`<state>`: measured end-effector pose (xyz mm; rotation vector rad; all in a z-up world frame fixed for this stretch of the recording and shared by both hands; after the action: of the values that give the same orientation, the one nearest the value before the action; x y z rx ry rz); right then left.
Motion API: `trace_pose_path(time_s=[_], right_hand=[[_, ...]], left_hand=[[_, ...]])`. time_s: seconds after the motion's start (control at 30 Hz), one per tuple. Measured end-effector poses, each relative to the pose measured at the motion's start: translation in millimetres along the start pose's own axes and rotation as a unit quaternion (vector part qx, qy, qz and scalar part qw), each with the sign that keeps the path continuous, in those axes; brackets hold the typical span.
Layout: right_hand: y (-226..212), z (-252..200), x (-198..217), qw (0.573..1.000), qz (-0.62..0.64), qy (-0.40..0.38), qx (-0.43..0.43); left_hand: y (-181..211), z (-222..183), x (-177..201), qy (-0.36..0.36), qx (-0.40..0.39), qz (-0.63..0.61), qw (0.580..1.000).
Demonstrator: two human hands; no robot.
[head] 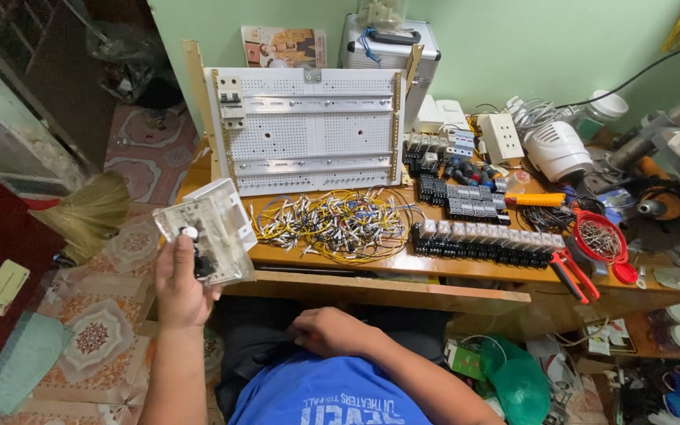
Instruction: Assembling electrical components onto a DIN rail panel and retrieving parts from storage.
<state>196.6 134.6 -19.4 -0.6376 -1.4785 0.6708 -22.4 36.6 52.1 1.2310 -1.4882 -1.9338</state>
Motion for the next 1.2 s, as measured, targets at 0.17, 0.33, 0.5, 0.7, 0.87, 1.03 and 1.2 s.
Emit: trace_pose_path(time_s=[0.17, 0.33, 0.5, 0.7, 0.87, 1.03, 1.2], right_hand=[[-97, -22, 73, 0.989, 0.037, 0.102, 0.1], [-101, -43, 95, 0.986, 0.017, 0.16, 0.047], [-78, -55, 101, 0.987, 0.012, 0.158, -0.034], [-79, -50, 112, 0.982, 0.007, 0.176, -0.061], [-89, -13, 128, 0.956, -0.013, 0.287, 0.05], [-129, 67, 149, 0.964, -0.127, 0.222, 0.079], [-98, 104, 161, 0.978, -0.146, 0.149, 0.023]], left_hand=[[8, -13, -26, -0.096, -0.02, -0.04, 0.994], [-4, 11, -5, -0.054, 0.027, -0.013, 0.998], [-15, 58, 22, 0.03, 0.096, 0.078, 0.992], [33, 36, -11, 0.02, 0.052, 0.146, 0.988], [41, 7, -55, 0.009, -0.109, 0.107, 0.988], [7, 10, -83, 0.038, -0.07, 0.034, 0.996], [2, 17, -97, 0.08, -0.064, 0.06, 0.993]])
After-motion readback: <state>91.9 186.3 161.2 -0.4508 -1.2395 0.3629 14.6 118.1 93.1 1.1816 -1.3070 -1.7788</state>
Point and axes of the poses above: each hand's wrist, its own z-axis towards the middle knuckle, its own x-axis out of the back of the hand, y = z × x, the point moved 5 cm from there along z, towards the middle knuckle, and after that the axes turned 3 degrees about z, right-handed, at the moved point
